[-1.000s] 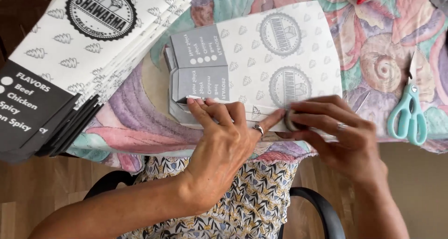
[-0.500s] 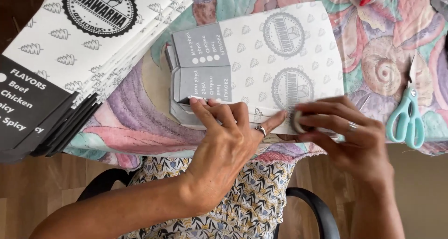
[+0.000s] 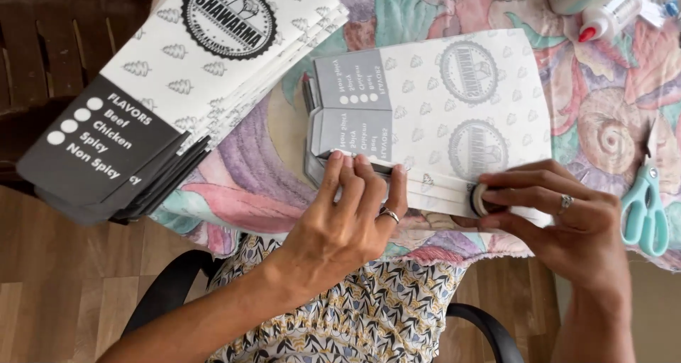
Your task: Folding and securing paper food wrappers with tape at a manual assembly station.
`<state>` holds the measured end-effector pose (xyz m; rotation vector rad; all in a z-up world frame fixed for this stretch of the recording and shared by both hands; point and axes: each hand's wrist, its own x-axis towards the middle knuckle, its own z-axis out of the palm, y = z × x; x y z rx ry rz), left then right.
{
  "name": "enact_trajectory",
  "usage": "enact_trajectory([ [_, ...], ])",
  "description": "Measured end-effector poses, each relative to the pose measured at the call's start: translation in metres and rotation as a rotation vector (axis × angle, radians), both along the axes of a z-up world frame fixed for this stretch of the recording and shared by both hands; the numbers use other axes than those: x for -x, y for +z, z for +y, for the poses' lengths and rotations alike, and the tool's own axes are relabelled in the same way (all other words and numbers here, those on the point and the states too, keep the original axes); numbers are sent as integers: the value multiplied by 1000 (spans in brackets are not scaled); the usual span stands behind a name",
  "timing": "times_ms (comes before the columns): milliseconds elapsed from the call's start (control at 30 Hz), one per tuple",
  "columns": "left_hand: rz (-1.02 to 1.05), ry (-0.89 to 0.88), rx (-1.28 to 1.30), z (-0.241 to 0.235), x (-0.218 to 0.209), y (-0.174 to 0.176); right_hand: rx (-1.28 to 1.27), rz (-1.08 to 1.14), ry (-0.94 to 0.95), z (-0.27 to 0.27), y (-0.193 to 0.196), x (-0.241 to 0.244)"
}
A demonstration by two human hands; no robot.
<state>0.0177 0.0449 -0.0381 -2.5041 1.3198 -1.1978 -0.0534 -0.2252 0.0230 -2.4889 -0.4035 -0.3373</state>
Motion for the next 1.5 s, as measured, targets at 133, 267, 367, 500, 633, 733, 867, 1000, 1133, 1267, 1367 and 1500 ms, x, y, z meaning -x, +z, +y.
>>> enact_trajectory([
  [133,-26,20,89,-4,-3,-9,-104,-45,167,53,1,-38],
  [267,0,-11,162,-5,-9,-22,-48,-29,210,52,9,-44],
  [367,-35,30,180,-10,-12,-34,-22,43,96,50,12,-35],
  [500,36,8,210,-10,-7,-30,21,-52,120,67,-12,-61],
  [633,66,-7,160,-1,-4,-14,130,-1,-17,67,-21,-52],
  [733,87,-38,243,-5,-5,-16,183,-261,164,55,-32,-29],
  [867,317,-116,434,-19,1,-1,337,-457,-34,46,-49,-1],
  [1000,357,-284,520,-57,12,-9,274,-537,2,40,-63,-1],
  [1133,387,-291,557,-24,-2,-12,347,-546,-16,39,-62,1],
  [1267,438,-161,509,25,-16,1,298,-552,-22,36,-66,-1],
  [1367,484,-51,510,35,-18,9,270,-572,-13,36,-67,-1],
  [1500,502,-456,672,-38,-9,-36,287,-554,-3,38,-61,-2],
])
